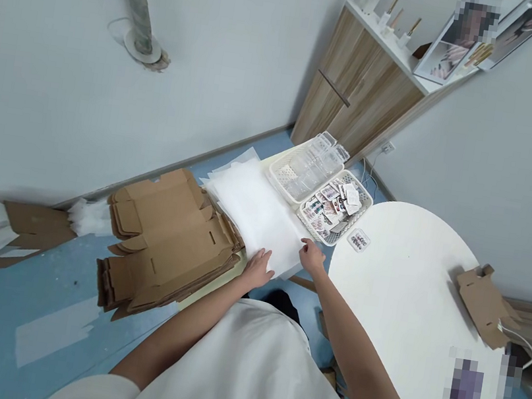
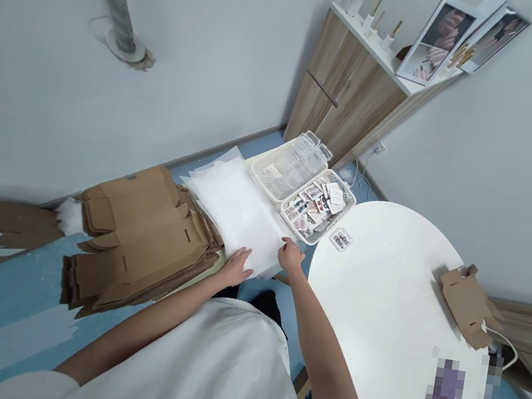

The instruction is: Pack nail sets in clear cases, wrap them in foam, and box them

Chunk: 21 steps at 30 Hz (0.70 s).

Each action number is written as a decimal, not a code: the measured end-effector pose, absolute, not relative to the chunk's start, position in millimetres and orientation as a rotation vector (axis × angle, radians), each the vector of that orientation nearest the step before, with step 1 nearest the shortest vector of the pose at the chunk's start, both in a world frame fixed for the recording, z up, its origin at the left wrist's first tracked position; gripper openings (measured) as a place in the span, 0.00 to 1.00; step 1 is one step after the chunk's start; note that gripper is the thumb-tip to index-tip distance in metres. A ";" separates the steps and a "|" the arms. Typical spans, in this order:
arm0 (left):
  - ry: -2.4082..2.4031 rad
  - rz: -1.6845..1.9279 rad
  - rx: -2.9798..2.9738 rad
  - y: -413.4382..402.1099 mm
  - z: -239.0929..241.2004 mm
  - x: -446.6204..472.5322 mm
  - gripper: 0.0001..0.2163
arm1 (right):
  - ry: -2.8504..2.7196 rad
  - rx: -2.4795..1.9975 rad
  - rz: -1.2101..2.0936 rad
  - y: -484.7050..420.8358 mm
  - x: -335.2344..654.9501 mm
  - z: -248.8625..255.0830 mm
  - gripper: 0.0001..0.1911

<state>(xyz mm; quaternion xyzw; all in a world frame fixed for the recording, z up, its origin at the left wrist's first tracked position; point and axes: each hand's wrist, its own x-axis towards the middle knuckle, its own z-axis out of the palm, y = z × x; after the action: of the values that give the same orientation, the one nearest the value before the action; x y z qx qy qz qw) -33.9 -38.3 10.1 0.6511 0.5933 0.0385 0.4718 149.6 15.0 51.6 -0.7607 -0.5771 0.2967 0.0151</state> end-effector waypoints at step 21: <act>1.718 0.366 1.512 -44.3 22.9 -34.2 0.29 | -2.250 -1.889 0.771 18.9 112.5 87.4 0.27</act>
<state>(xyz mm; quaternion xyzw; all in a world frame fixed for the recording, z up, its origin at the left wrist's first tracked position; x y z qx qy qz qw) -34.2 -44.3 22.9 0.5978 0.6792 0.1447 0.4005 112.5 18.9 87.4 -0.6210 -0.7399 0.2534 0.0521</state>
